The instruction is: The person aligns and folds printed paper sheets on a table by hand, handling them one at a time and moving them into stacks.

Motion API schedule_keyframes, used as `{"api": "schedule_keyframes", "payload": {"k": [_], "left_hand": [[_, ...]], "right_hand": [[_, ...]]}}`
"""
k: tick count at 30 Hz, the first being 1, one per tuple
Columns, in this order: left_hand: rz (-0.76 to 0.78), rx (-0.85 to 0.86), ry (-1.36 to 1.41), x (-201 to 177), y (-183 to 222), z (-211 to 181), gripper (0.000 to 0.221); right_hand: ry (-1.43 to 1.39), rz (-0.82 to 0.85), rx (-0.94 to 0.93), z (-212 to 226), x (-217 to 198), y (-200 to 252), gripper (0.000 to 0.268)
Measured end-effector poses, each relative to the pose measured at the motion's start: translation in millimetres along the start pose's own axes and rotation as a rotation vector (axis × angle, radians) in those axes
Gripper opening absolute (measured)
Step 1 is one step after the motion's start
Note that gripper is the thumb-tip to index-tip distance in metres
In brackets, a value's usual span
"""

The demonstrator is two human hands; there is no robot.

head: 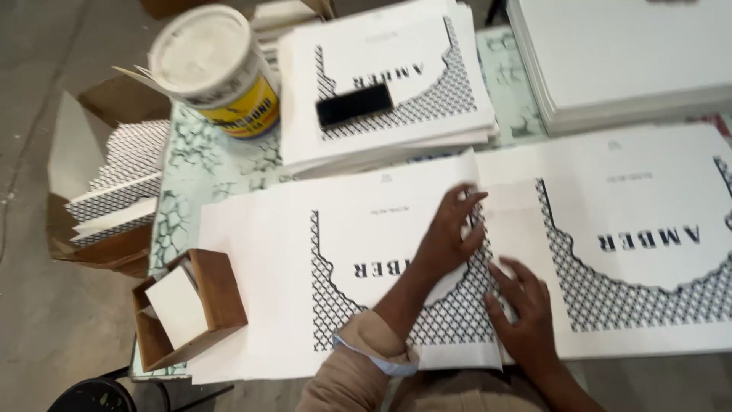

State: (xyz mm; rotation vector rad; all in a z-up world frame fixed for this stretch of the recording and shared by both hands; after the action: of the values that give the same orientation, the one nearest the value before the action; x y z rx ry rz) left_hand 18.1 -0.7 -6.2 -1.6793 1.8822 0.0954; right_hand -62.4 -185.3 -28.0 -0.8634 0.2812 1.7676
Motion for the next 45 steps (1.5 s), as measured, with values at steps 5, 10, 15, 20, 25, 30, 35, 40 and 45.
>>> {"api": "schedule_keyframes", "payload": {"k": [5,10,15,20,25,30,35,40,45], "left_hand": [[-0.018,0.050,-0.332,13.0,0.9,1.5,0.054],[-0.045,0.005,-0.492,13.3,1.9,-1.0,0.053],[-0.074,-0.019,-0.576,20.2,3.8,11.3,0.041],[-0.078,-0.091,-0.636,19.9,5.8,8.6,0.040],[-0.012,-0.002,-0.788,19.1,5.0,12.1,0.049],[-0.007,-0.124,-0.796,24.9,10.9,23.5,0.058],[0.004,-0.137,-0.797,27.2,12.4,32.7,0.058],[0.024,-0.129,-0.829,30.7,14.5,37.3,0.058],[0.004,-0.109,-0.844,27.2,13.4,33.1,0.059]], "right_hand": [[0.088,0.012,-0.047,6.2,-0.4,-0.1,0.047],[0.128,0.035,-0.041,4.3,2.0,-1.1,0.042],[0.169,0.091,-0.006,8.0,2.5,-1.2,0.051],[0.231,0.121,-0.023,7.4,1.5,0.0,0.055],[0.328,0.156,-0.077,10.7,-6.1,4.1,0.057],[0.353,0.140,-0.146,24.4,-4.6,13.0,0.065],[0.411,0.143,-0.138,21.7,0.4,13.0,0.068],[0.481,0.160,-0.167,24.1,-0.1,13.3,0.073],[0.537,0.173,-0.183,27.1,0.5,11.6,0.075]]}}
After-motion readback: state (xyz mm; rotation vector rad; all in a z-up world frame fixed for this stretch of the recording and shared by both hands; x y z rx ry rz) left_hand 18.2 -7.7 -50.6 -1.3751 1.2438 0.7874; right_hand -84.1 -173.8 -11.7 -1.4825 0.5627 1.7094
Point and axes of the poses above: each hand's wrist, its own y-axis away from the middle knuckle, its own x-axis out of the palm, z = x × y, the point moved 1 cm from there along -y, towards the middle knuckle, and after that the axes turned 10 degrees about z, right-handed, at the moved point
